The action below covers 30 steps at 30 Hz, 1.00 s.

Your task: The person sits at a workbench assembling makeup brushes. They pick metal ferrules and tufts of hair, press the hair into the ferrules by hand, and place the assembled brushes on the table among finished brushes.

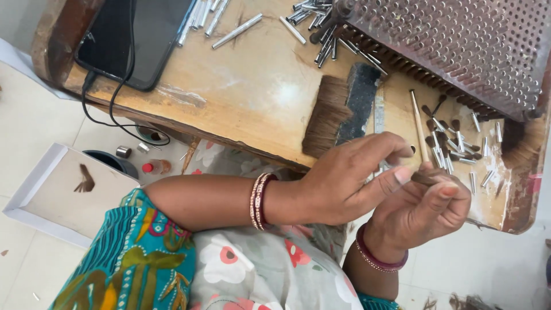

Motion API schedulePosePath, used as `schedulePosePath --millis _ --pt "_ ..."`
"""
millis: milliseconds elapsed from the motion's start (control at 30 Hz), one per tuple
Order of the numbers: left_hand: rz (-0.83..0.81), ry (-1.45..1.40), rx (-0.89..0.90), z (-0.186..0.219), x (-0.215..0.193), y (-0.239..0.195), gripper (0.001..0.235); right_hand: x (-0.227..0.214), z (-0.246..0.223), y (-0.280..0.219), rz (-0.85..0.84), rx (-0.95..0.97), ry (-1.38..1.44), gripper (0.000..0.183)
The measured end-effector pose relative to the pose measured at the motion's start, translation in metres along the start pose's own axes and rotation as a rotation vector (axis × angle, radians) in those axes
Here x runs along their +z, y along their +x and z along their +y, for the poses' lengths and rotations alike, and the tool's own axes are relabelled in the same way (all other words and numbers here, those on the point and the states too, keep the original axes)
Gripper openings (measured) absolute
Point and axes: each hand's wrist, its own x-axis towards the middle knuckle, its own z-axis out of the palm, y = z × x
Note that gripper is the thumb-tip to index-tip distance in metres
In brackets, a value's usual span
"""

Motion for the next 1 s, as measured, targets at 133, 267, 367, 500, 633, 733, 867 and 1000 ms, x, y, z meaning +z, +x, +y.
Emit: schedulePosePath --millis 133,267,367,500,633,733,867,1000 --pt "-0.102 -0.052 -0.080 -0.006 0.014 -0.008 0.026 0.017 -0.014 -0.005 -0.010 0.002 -0.081 0.031" --pt "-0.064 -0.074 -0.022 -0.002 0.017 -0.010 0.023 0.020 -0.021 -0.007 -0.072 0.001 -0.148 0.034" --pt "-0.050 -0.050 0.008 0.001 0.016 -0.012 0.019 0.016 -0.026 -0.007 -0.109 0.084 -0.090 0.047" --pt "-0.055 0.014 -0.003 -0.002 0.017 -0.017 0.019 -0.005 -0.014 -0.012 -0.291 0.011 -0.240 0.045" --pt "-0.050 0.043 -0.008 -0.008 0.012 -0.016 0.018 0.006 -0.002 -0.019 -0.178 -0.125 -0.395 0.043" --pt "-0.163 0.254 0.012 -0.008 -0.010 0.005 0.014 0.007 0.007 -0.016 -0.147 -0.235 -0.467 0.043" --pt "-0.136 0.968 -0.029 -0.078 -0.071 0.070 0.016 0.006 0.005 0.001 -0.136 -0.210 -0.302 0.042" --pt "-0.093 1.286 0.056 -0.120 -0.133 0.108 0.009 -0.009 0.008 -0.001 -0.088 -0.194 -0.343 0.044"
